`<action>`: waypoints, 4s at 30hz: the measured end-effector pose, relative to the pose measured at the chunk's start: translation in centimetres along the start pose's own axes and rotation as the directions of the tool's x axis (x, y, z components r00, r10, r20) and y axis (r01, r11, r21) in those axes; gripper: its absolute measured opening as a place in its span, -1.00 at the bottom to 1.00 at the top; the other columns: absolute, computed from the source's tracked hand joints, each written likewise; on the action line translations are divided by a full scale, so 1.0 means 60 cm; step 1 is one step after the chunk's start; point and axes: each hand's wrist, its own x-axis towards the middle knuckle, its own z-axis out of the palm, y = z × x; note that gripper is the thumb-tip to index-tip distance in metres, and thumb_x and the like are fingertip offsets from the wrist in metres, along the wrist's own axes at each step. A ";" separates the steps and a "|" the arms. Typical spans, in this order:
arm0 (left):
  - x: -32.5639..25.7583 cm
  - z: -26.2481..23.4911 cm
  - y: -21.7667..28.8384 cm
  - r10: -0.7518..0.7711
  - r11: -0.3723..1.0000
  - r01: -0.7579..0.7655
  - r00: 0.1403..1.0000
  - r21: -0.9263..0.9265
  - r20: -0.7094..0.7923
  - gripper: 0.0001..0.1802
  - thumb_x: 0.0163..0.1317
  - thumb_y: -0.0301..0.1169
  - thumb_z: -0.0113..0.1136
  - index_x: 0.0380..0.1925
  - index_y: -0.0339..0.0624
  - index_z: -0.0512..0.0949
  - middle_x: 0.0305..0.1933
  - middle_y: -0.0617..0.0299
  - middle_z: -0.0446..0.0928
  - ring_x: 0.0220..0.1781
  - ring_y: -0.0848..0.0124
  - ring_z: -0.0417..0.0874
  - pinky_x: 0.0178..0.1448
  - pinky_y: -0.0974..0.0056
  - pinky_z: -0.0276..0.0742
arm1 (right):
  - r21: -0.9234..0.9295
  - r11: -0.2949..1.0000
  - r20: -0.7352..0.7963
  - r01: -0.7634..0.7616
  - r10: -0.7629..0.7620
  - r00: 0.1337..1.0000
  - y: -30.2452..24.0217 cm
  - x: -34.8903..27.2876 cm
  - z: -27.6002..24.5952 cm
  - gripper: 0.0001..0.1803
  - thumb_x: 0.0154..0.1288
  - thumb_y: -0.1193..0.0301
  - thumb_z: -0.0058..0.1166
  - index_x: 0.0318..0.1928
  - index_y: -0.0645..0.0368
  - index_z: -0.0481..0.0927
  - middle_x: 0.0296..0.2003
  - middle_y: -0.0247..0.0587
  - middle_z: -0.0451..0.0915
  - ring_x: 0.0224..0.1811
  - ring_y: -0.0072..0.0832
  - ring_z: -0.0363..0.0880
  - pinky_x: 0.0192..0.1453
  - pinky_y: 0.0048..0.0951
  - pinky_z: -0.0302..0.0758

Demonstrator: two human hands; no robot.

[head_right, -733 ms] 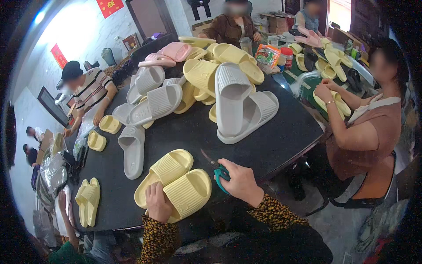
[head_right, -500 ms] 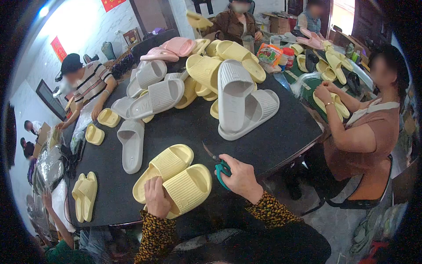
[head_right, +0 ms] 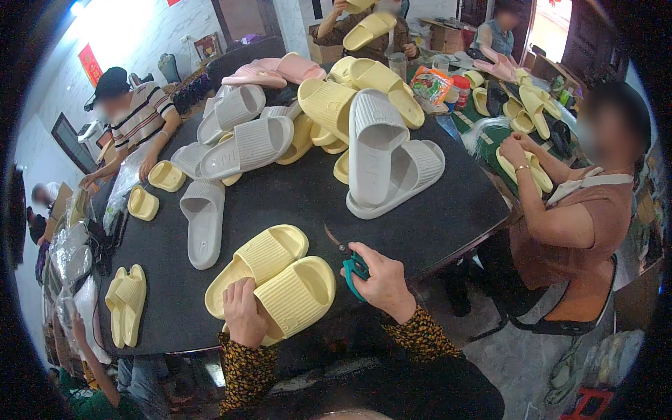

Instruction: Trim excess plastic materials and loose threads from manufactured sandals using small snips.

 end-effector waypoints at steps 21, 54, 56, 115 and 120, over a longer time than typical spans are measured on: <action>0.023 -0.034 -0.011 -0.104 0.954 0.142 0.983 -0.264 0.152 -0.74 0.00 -0.65 0.13 -0.23 -0.32 0.54 -0.21 0.06 0.54 -0.14 0.07 0.51 -0.02 0.12 0.42 | 0.074 0.995 0.049 0.069 -0.073 0.996 0.011 0.001 -0.012 -0.48 -0.03 0.43 0.39 -0.01 0.24 0.52 -0.32 -0.01 0.63 -0.38 -0.23 0.66 -0.33 -0.38 0.56; 0.274 0.057 -0.001 -0.109 0.925 0.136 0.989 -0.353 0.096 -0.85 0.16 -0.51 0.10 -0.30 -0.34 0.59 -0.35 -0.07 0.57 -0.30 0.05 0.62 -0.24 0.20 0.50 | 0.430 0.903 -0.086 0.028 0.010 0.996 0.064 -0.025 -0.022 -0.43 0.07 0.45 0.37 0.10 0.27 0.45 -0.33 -0.17 0.62 -0.38 -0.56 0.62 -0.28 -0.55 0.53; 0.327 0.081 0.028 -0.104 0.900 0.104 0.994 -0.424 0.022 -0.82 0.14 -0.45 0.12 -0.30 -0.31 0.61 -0.33 -0.12 0.58 -0.27 -0.02 0.62 -0.21 0.14 0.51 | 0.540 0.841 -0.147 0.041 0.047 0.988 0.079 -0.037 -0.011 -0.44 0.11 0.50 0.32 0.12 0.31 0.42 -0.35 -0.21 0.61 -0.37 -0.58 0.61 -0.28 -0.54 0.54; 0.176 0.038 -0.238 -0.514 0.843 0.465 0.845 0.272 0.146 -0.18 -0.01 0.07 0.31 0.22 -0.07 0.35 0.42 -0.07 0.11 0.31 -0.19 0.27 0.28 -0.19 0.23 | 0.490 0.871 -0.117 0.030 0.032 0.993 0.053 -0.038 0.008 -0.46 0.13 0.63 0.22 0.14 0.35 0.36 -0.36 -0.25 0.58 -0.38 -0.61 0.56 -0.25 -0.56 0.55; 0.192 0.046 -0.258 -0.565 0.823 0.525 0.796 0.215 0.216 -0.19 -0.05 0.07 0.29 0.21 -0.03 0.37 0.41 -0.04 0.15 0.28 -0.19 0.31 0.30 -0.15 0.22 | 0.475 0.877 -0.162 0.073 0.006 0.987 0.054 -0.041 0.008 -0.45 0.09 0.60 0.24 0.12 0.32 0.40 -0.44 -0.22 0.62 -0.45 -0.58 0.63 -0.32 -0.56 0.56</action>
